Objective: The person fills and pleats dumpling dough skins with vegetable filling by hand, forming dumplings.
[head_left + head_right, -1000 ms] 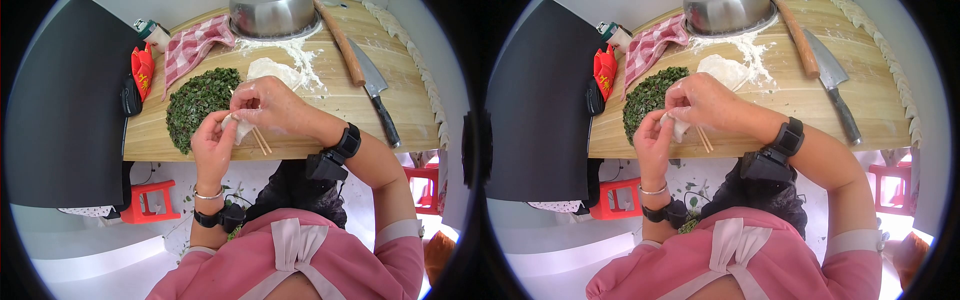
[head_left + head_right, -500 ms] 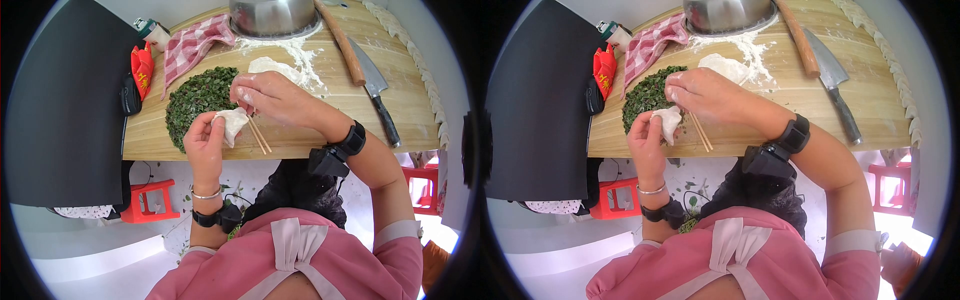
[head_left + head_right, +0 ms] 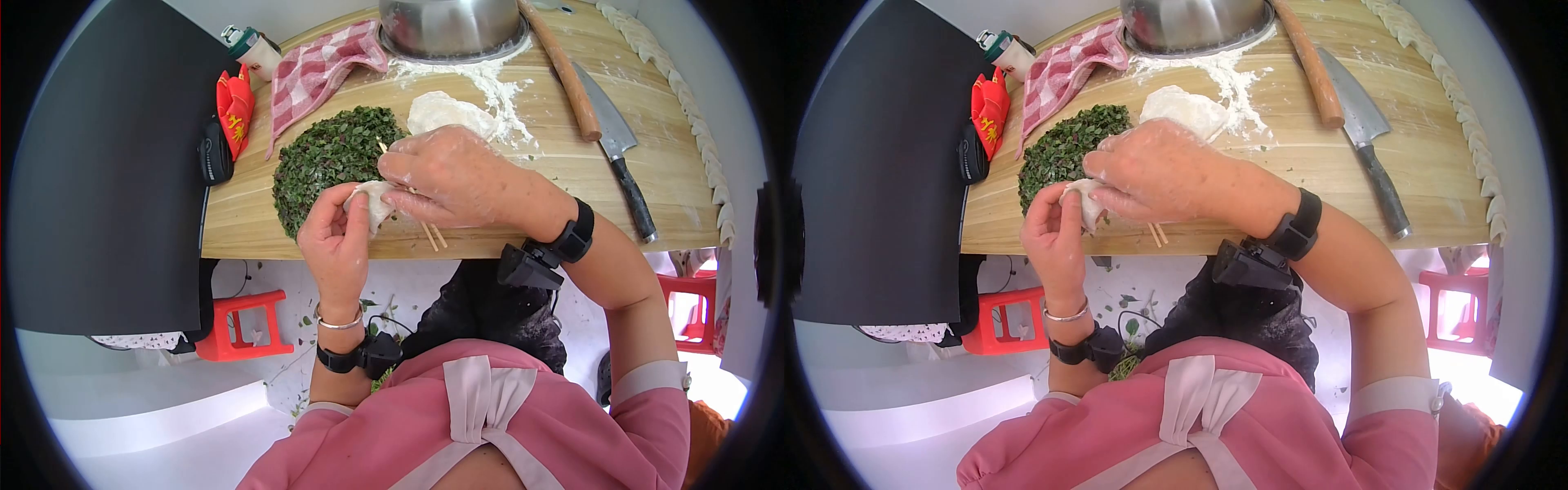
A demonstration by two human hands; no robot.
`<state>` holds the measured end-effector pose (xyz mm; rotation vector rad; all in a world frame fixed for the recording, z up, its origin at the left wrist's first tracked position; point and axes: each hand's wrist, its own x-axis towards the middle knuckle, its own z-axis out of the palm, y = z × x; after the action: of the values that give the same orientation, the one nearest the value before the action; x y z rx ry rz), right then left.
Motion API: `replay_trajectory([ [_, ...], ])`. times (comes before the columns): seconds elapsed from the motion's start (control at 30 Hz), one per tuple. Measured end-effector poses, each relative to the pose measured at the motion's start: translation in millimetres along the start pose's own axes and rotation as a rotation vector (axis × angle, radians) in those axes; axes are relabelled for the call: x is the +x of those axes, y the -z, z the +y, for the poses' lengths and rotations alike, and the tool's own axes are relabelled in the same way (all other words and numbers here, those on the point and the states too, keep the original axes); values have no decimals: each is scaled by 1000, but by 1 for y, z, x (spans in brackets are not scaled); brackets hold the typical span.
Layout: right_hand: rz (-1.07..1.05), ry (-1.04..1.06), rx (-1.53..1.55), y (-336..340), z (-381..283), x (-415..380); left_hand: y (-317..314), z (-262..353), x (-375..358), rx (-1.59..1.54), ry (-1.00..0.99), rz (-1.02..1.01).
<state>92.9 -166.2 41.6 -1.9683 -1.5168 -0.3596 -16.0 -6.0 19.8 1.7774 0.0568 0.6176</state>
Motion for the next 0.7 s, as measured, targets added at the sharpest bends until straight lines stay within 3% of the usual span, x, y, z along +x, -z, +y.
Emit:
replay_trajectory([
  [0.23,78,63,-83,-11,2,-1,-1,1,-1,69,-36,15],
  [0.37,98,118,34,-10,0,2,-3,4,-2,3,33,1],
  [0.43,96,131,54,-10,0,2,-10,17,-1,-196,74,-5],
  [0.57,138,98,203,-11,-1,2,0,11,1,-283,177,-107],
  [0.63,146,90,235,-11,0,2,1,7,3,-573,283,-146],
  [0.7,118,103,221,-12,2,2,4,0,4,-648,332,-183],
])
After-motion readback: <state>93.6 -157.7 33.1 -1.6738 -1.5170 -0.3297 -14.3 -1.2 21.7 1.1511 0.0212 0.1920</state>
